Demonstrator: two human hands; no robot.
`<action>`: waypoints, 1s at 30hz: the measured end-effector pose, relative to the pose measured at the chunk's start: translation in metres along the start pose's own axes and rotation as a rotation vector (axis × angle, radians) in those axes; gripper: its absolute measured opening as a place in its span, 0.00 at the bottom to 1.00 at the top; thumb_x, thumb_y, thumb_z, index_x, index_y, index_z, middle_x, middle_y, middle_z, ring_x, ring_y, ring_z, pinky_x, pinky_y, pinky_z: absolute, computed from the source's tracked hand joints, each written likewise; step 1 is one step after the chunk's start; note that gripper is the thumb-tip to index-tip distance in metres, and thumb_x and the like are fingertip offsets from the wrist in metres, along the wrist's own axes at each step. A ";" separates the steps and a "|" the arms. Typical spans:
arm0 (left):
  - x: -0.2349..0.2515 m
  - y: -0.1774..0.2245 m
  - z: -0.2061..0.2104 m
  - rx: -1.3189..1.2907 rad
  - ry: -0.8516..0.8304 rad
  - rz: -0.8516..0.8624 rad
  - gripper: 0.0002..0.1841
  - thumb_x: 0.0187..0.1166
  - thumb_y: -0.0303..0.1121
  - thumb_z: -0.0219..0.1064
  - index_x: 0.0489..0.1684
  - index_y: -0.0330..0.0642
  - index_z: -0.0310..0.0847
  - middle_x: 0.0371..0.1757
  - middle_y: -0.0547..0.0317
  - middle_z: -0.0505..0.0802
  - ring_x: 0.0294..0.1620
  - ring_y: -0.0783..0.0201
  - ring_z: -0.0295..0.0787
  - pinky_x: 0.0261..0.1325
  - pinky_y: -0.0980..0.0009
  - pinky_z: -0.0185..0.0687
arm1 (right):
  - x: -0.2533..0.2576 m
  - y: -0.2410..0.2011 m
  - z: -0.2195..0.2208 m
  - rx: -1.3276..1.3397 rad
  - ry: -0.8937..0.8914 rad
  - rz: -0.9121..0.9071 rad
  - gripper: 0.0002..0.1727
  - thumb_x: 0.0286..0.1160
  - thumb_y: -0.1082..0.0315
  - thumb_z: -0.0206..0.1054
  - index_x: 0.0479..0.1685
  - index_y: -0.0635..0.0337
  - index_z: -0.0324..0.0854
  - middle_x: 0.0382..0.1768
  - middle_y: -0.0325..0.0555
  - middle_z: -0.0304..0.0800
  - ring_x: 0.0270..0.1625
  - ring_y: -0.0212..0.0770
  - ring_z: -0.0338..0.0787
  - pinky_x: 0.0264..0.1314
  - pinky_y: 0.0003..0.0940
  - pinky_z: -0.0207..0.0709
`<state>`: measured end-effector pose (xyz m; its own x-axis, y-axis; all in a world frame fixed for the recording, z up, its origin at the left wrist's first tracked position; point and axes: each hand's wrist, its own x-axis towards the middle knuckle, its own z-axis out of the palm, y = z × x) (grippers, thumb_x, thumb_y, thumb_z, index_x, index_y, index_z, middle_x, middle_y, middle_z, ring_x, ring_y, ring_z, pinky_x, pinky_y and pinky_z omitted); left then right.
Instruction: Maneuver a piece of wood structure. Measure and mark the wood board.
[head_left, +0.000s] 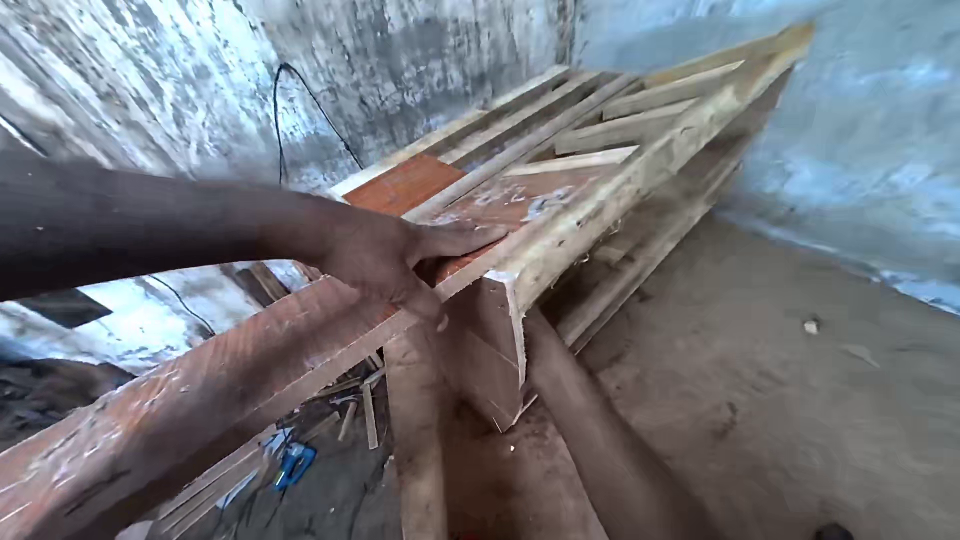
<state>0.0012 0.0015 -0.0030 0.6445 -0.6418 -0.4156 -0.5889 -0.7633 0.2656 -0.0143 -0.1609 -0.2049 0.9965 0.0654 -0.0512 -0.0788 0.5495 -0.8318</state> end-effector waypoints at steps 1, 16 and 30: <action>-0.001 0.002 0.000 -0.009 -0.003 -0.008 0.55 0.72 0.40 0.80 0.97 0.74 0.39 0.98 0.65 0.50 0.74 0.64 0.82 0.65 0.62 0.87 | -0.002 0.001 -0.001 -0.041 0.035 -0.005 0.11 0.91 0.67 0.51 0.59 0.55 0.78 0.39 0.34 0.86 0.40 0.21 0.85 0.43 0.20 0.82; -0.001 0.006 0.000 0.045 -0.004 -0.025 0.56 0.72 0.40 0.79 0.97 0.75 0.38 0.98 0.66 0.49 0.81 0.63 0.76 0.70 0.61 0.84 | 0.040 0.009 -0.021 -0.002 -0.144 0.036 0.08 0.89 0.71 0.52 0.46 0.52 0.78 0.31 0.33 0.86 0.33 0.24 0.86 0.35 0.23 0.82; -0.003 0.007 0.002 0.025 0.009 -0.012 0.56 0.71 0.38 0.80 0.97 0.74 0.38 0.96 0.69 0.56 0.81 0.66 0.75 0.73 0.62 0.82 | 0.050 0.002 -0.069 0.113 -0.651 -0.236 0.05 0.71 0.63 0.73 0.41 0.41 0.92 0.29 0.31 0.92 0.32 0.27 0.89 0.39 0.27 0.87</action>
<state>-0.0058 -0.0024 -0.0015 0.6561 -0.6330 -0.4109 -0.5929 -0.7692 0.2384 0.0375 -0.2138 -0.2468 0.7715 0.4002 0.4946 0.1004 0.6911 -0.7157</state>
